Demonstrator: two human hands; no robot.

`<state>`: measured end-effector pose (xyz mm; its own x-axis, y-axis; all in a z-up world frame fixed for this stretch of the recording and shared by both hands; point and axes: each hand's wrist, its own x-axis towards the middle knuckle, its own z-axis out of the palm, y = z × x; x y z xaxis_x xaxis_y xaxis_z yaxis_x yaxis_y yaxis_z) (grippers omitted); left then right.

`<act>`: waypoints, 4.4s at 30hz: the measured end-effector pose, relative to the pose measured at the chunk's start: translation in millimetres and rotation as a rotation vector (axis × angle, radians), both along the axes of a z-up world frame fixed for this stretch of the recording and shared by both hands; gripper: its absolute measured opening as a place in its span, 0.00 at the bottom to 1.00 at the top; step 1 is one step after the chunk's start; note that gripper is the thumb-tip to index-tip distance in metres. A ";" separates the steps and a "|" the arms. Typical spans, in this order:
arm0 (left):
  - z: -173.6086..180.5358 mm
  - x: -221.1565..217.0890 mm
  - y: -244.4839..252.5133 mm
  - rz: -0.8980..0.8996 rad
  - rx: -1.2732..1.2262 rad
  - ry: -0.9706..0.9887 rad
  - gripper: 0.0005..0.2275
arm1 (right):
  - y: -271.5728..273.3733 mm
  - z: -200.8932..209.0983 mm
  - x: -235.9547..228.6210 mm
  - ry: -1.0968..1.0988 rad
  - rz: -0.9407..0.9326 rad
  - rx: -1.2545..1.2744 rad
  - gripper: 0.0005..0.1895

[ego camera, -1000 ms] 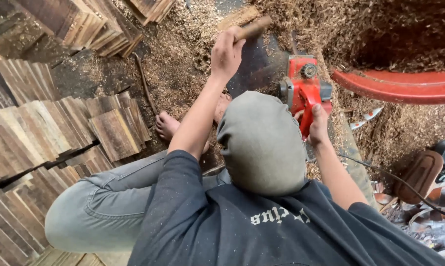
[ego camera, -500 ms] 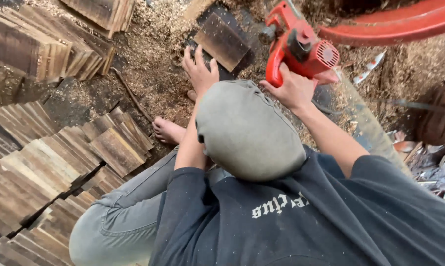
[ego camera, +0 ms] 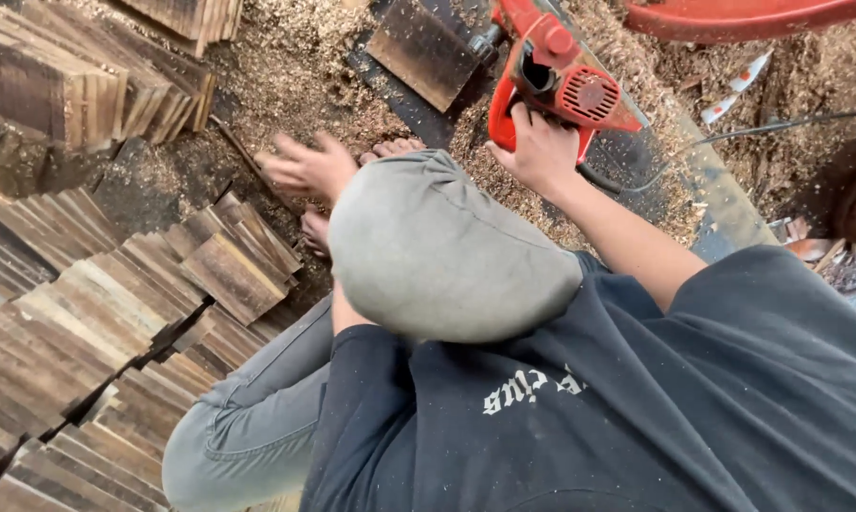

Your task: The person is using an electric hand planer to smooth the surface of small wooden shingles, working through a large stack.

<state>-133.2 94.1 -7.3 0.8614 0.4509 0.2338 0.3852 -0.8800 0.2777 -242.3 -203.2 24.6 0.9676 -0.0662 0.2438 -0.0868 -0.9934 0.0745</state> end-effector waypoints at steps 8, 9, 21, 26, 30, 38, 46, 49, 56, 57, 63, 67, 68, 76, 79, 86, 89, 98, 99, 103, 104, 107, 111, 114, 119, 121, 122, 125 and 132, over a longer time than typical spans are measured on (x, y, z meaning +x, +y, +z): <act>-128.9 13.9 155.1 0.070 -0.320 -0.127 0.14 | -26.3 15.7 -16.1 -0.006 0.183 -0.309 0.18; -95.5 9.6 146.6 0.108 -0.311 -0.140 0.14 | -18.1 34.9 -12.6 -0.019 0.221 -0.302 0.18; 155.9 56.1 -126.5 -1.289 -1.170 -0.104 0.15 | -12.1 194.4 85.7 0.051 0.327 1.246 0.15; 126.1 45.2 -143.8 -1.359 -1.433 0.060 0.06 | -31.9 190.0 74.2 -0.078 0.421 1.323 0.06; 96.4 30.5 -134.5 -1.127 -1.245 0.212 0.16 | -61.6 196.2 46.9 -0.284 0.374 1.403 0.04; 84.9 -1.0 -126.2 -0.964 -1.197 0.568 0.20 | -67.9 193.3 23.6 -0.320 0.292 1.302 0.03; 87.9 3.0 -127.2 -0.952 -1.179 0.523 0.22 | -70.8 138.3 23.3 -0.306 0.496 0.967 0.06; 86.7 4.5 -128.8 -0.954 -1.177 0.512 0.22 | -64.9 130.7 18.1 -0.267 0.527 0.797 0.04; 86.1 3.7 -131.3 -0.955 -1.171 0.485 0.24 | -36.0 123.6 22.2 -0.222 0.574 0.399 0.08; 86.4 4.8 -132.7 -0.958 -1.173 0.483 0.24 | -35.0 121.4 24.6 -0.222 0.573 0.394 0.08; 85.2 8.3 -132.5 -0.952 -1.172 0.459 0.25 | -41.7 99.4 47.9 -0.161 0.525 0.439 0.07; 86.8 8.5 -129.4 -0.966 -1.169 0.450 0.26 | -58.1 98.3 70.2 0.041 0.414 0.550 0.05; 86.8 8.6 -130.2 -0.974 -1.170 0.445 0.26 | -62.7 103.3 75.0 0.124 0.374 0.553 0.05; 100.5 9.0 -121.9 -0.971 -1.157 0.365 0.28 | -87.4 203.6 77.3 0.222 0.407 0.871 0.04; 101.1 11.8 -127.9 -0.983 -1.147 0.360 0.29 | -86.6 167.0 74.7 0.198 0.562 0.753 0.05; 102.2 10.8 -128.5 -0.987 -1.118 0.350 0.30 | -81.9 135.5 96.0 0.461 0.417 0.722 0.09; 109.2 8.7 -125.4 -1.006 -1.110 0.334 0.31 | -89.6 190.0 98.3 0.456 0.376 0.881 0.04; 111.0 12.5 -129.3 -1.010 -1.078 0.309 0.33 | -64.0 182.2 99.2 0.689 0.225 0.816 0.17; 112.8 8.5 -120.2 -1.000 -1.071 0.314 0.33 | -65.5 187.2 99.3 0.695 0.233 0.824 0.17; 113.1 19.2 -129.1 -1.035 -1.079 0.290 0.34 | -81.3 219.6 103.3 0.172 0.526 0.925 0.03; 111.4 20.4 -127.7 -1.035 -1.076 0.295 0.35 | -76.3 224.3 102.8 0.064 0.624 0.959 0.07; 120.2 55.1 -131.2 -1.249 -0.930 -0.057 0.25 | -18.2 231.3 116.1 0.105 0.603 0.953 0.05; 133.4 73.2 -99.8 -1.316 -0.798 -0.151 0.04 | 23.6 210.8 98.9 0.027 0.517 1.148 0.08; 92.3 79.6 -36.9 -0.790 -0.753 -0.056 0.17 | 23.4 148.4 54.3 -0.318 0.358 0.880 0.10; -86.0 53.4 95.2 0.109 -0.397 0.049 0.23 | -8.7 -4.2 -19.6 -0.112 0.158 -0.264 0.16; -105.7 44.5 114.1 0.141 -0.344 -0.021 0.28 | -9.0 -37.8 -9.8 -0.236 0.133 -0.385 0.13; -115.3 44.3 119.7 0.160 -0.300 -0.091 0.33 | -11.2 -53.5 -4.4 -0.360 0.094 -0.517 0.13; -83.9 52.5 81.0 -0.119 -0.279 -0.339 0.34 | 4.9 -31.5 -2.4 0.236 -0.141 -0.013 0.24; 24.6 35.5 -59.0 -0.624 -0.185 0.273 0.36 | -10.1 52.1 25.5 0.576 -0.214 0.405 0.32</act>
<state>-97.7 35.1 17.4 0.9890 -0.1353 -0.0602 -0.0991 -0.9068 0.4098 -216.9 -213.3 76.7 0.8905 -0.2454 -0.3831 -0.3400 -0.9184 -0.2022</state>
